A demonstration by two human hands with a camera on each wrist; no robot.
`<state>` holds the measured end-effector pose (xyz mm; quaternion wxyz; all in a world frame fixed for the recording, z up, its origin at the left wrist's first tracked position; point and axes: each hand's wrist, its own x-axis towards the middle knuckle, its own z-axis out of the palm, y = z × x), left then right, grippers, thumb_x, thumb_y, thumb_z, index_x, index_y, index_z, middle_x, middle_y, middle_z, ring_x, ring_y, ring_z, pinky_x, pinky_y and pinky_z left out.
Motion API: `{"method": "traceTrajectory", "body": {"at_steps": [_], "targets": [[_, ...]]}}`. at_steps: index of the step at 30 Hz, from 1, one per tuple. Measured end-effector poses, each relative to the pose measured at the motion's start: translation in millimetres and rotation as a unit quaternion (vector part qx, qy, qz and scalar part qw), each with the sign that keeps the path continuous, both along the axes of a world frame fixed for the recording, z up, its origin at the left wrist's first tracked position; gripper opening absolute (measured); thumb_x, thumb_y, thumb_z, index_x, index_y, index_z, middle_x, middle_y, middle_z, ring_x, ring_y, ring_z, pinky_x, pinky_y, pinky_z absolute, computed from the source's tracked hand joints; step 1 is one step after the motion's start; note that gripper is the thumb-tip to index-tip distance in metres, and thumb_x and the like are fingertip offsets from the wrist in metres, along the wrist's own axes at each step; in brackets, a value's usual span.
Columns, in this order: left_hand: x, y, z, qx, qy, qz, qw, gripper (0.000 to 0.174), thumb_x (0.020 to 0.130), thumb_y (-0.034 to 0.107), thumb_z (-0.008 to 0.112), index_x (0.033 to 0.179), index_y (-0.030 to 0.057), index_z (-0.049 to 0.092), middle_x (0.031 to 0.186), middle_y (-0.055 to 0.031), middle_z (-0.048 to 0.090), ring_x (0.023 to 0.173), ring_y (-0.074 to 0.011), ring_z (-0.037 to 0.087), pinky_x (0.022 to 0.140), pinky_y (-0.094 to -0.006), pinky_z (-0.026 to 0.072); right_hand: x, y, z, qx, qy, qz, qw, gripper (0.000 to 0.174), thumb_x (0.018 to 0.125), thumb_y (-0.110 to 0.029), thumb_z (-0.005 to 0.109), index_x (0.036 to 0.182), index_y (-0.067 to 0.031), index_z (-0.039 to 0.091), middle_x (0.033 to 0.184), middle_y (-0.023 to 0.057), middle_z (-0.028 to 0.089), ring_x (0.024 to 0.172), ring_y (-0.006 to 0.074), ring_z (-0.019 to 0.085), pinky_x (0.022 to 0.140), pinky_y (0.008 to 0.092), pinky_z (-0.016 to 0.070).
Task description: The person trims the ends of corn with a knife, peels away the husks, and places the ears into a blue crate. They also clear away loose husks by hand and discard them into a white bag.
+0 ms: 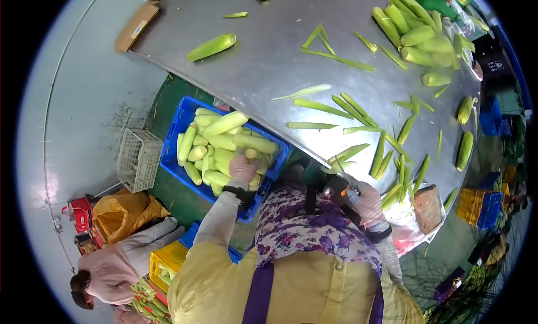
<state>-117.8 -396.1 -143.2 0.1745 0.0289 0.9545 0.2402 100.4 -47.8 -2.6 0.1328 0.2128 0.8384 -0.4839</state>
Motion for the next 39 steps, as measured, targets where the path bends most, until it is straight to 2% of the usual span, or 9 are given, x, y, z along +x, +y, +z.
{"method": "traceTrajectory", "body": {"at_steps": [4,8,11,14,17,24,28,34,39], "targets": [[-35.9,-98.5,-40.6,0.315,0.002,0.215,0.924,0.063,0.085,0.029,0.078,0.131,-0.0066,0.052,0.096,-0.0088,0.066,0.079,-0.0218,0.06,0.074,-0.0336,0.0525,-3.2,2.5,8.9,0.041,-0.017,-0.005,0.999,0.043,0.089,-0.021,0.067,0.13,-0.0098,0.065,0.108,0.0206,0.071,0.1,0.0374,0.067,0.089,0.0406,0.0517],[-67.0,-115.4,-2.1,0.362,-0.139,0.373,0.843,0.047,0.085,0.04,0.077,0.106,0.0017,0.059,0.081,-0.007,0.065,0.056,-0.0157,0.057,0.052,-0.03,0.046,-13.7,0.8,6.9,0.059,-0.002,0.029,0.998,0.042,0.089,-0.022,0.068,0.129,-0.0083,0.064,0.105,0.0202,0.071,0.096,0.0374,0.067,0.086,0.0403,0.0525],[-72.5,-111.2,-35.2,0.19,-0.197,0.327,0.904,0.035,0.089,0.043,0.073,0.099,0.0126,0.06,0.076,-0.0022,0.064,0.057,-0.0143,0.061,0.05,-0.0281,0.0432,-16.3,-4.4,2.6,0.054,0.014,0.039,0.998,0.042,0.089,-0.023,0.069,0.127,-0.0067,0.064,0.103,0.02,0.071,0.094,0.0375,0.067,0.083,0.04,0.0531],[-75.0,-118.8,-108.0,-0.01,-0.132,0.151,0.98,0.056,0.084,0.053,0.075,0.104,0.0029,0.06,0.076,-0.0065,0.067,0.058,-0.016,0.063,0.051,-0.0304,0.0479,-15.6,-9.0,-2.1,0.03,0.044,0.042,0.998,0.042,0.089,-0.023,0.069,0.127,-0.0057,0.064,0.102,0.0199,0.071,0.092,0.0372,0.068,0.082,0.0398,0.0534],[-55.9,-56.1,-16.1,0.053,-0.226,0.253,0.939,0.083,0.081,0.062,0.071,0.125,-0.0077,0.058,0.105,-0.0236,0.072,0.098,-0.0334,0.07,0.088,-0.0401,0.0534,-13.8,-10.0,-9.8,0.035,0.058,0.048,0.997,0.042,0.09,-0.024,0.069,0.127,-0.0052,0.064,0.101,0.0199,0.071,0.091,0.036,0.068,0.081,0.0398,0.0534],[-36.5,-38.3,27.3,-0.132,0.23,-0.077,0.961,0.066,0.084,0.039,0.073,0.13,-0.0045,0.057,0.132,-0.0263,0.058,0.121,-0.0445,0.054,0.102,-0.0479,0.0458,-13.1,-8.5,9.5,0.021,0.012,0.026,0.999,0.042,0.088,-0.023,0.07,0.125,-0.0036,0.064,0.099,0.0192,0.071,0.09,0.0334,0.069,0.083,0.0394,0.0536],[-12.2,-28.5,-14.9,-0.258,0.186,-0.24,0.917,0.078,0.09,0.061,0.055,0.148,0.0094,0.047,0.155,-0.0199,0.041,0.144,-0.0388,0.035,0.115,-0.0543,0.0272,-9.0,2.1,9.7,0.043,0.04,0.01,0.998,0.042,0.088,-0.028,0.07,0.122,-0.0031,0.066,0.101,0.0212,0.071,0.094,0.0372,0.068,0.085,0.0423,0.0526],[-39.3,-11.5,44.7,-0.275,0.055,-0.342,0.897,0.086,0.082,0.058,0.067,0.15,0.0095,0.045,0.159,-0.0185,0.035,0.144,-0.0383,0.036,0.113,-0.0544,0.0337,6.4,18.9,22.5,0.045,0.024,-0.057,0.997,0.034,0.092,-0.028,0.066,0.117,-0.0055,0.068,0.1,0.0206,0.071,0.095,0.0372,0.068,0.084,0.0423,0.0518],[-109.4,75.6,30.1,0.081,0.236,-0.299,0.921,0.053,0.081,0.034,0.075,0.125,0.0061,0.065,0.121,-0.0239,0.065,0.107,-0.0404,0.064,0.093,-0.0471,0.052,20.7,32.2,20.8,0.0,-0.012,-0.213,0.977,0.034,0.09,-0.03,0.07,0.108,-0.0002,0.072,0.089,0.0121,0.073,0.082,0.0201,0.069,0.078,0.0342,0.0514]]}}
